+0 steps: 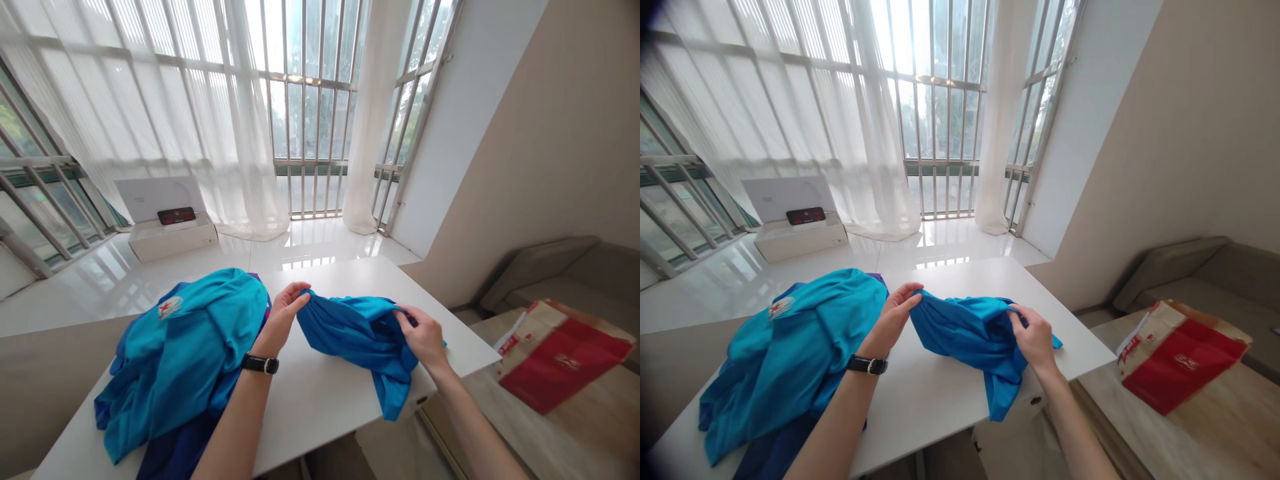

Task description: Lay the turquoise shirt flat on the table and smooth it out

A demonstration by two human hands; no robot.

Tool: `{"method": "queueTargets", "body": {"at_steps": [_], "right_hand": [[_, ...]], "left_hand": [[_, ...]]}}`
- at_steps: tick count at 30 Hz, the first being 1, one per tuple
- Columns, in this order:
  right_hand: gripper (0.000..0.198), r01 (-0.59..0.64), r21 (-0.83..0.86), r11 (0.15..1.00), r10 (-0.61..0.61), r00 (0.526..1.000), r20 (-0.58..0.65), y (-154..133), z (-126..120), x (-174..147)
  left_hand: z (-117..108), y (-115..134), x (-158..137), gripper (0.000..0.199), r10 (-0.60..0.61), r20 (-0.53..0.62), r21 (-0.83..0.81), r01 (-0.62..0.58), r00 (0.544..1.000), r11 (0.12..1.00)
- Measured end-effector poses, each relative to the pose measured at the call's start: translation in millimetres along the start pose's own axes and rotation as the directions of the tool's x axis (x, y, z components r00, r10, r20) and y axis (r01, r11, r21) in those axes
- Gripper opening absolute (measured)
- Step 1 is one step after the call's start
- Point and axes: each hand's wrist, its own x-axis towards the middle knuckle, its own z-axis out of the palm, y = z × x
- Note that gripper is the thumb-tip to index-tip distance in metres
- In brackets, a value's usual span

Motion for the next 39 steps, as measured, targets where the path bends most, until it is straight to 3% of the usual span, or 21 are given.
{"method": "queueTargets", "body": {"at_steps": [4, 8, 10, 12, 13, 14, 15, 16, 17, 19, 21, 26, 28, 31, 39], "right_hand": [[0.049, -0.141, -0.017, 0.990, 0.135, 0.973, -0.185, 11, -27, 24], [0.049, -0.188, -0.078, 0.979, 0.164, 0.955, -0.249, 24, -43, 40], [0.047, -0.168, -0.122, 0.978, 0.137, 0.964, -0.226, 27, -44, 41], [0.041, -0.099, -0.161, 0.982, 0.075, 0.986, -0.150, 26, -39, 37], [0.038, -0.051, -0.173, 0.984, 0.034, 0.994, -0.101, 23, -34, 34], [0.035, -0.001, -0.178, 0.984, -0.009, 0.999, -0.053, 19, -28, 30], [0.034, 0.057, -0.175, 0.983, -0.059, 0.998, -0.006, 13, -20, 26], [0.035, 0.124, -0.164, 0.979, -0.118, 0.992, 0.043, 7, -10, 23], [0.036, 0.195, -0.144, 0.970, -0.183, 0.979, 0.089, 0, 0, 20], [0.038, 0.320, -0.068, 0.945, -0.304, 0.936, 0.178, -14, 20, 17], [0.041, 0.386, 0.018, 0.923, -0.378, 0.893, 0.246, -23, 39, 17], [0.040, 0.406, 0.143, 0.903, -0.429, 0.822, 0.374, -27, 72, 24], [0.036, 0.402, 0.167, 0.900, -0.434, 0.802, 0.410, -24, 78, 24], [0.033, 0.387, 0.180, 0.904, -0.426, 0.788, 0.445, -20, 82, 20], [0.025, 0.392, 0.190, 0.900, -0.432, 0.745, 0.508, -23, 72, 17]], "left_hand": [[-9, -5, 8, 0.034, 0.032, -0.128, -0.209, -0.058, 0.991, 0.976], [-13, -2, 7, 0.033, -0.012, -0.068, -0.259, -0.006, 0.998, 0.966], [-12, -2, 5, 0.031, -0.005, 0.005, -0.162, 0.006, 1.000, 0.987], [-9, -6, 3, 0.027, 0.060, 0.057, 0.114, -0.066, 0.997, 0.991], [-7, -10, 3, 0.025, 0.123, 0.088, 0.344, -0.147, 0.988, 0.927], [-3, -15, 2, 0.021, 0.188, 0.142, 0.583, -0.236, 0.972, 0.778], [1, -21, 2, 0.018, 0.229, 0.218, 0.765, -0.312, 0.949, 0.564], [7, -28, 1, 0.017, 0.235, 0.307, 0.866, -0.373, 0.922, 0.332], [13, -35, 0, 0.015, 0.211, 0.385, 0.893, -0.421, 0.898, 0.162], [26, -46, -2, 0.011, 0.141, 0.495, 0.864, -0.503, 0.857, 0.025], [37, -51, -3, 0.010, 0.089, 0.566, 0.824, -0.567, 0.820, -0.018], [48, -48, -5, 0.019, -0.014, 0.775, 0.580, -0.719, 0.632, -0.381], [46, -48, -5, 0.020, -0.021, 0.811, 0.513, -0.728, 0.585, -0.455], [43, -51, -5, 0.022, 0.001, 0.836, 0.483, -0.735, 0.549, -0.475], [40, -55, -6, 0.020, -0.008, 0.858, 0.451, -0.760, 0.514, -0.469]]}}
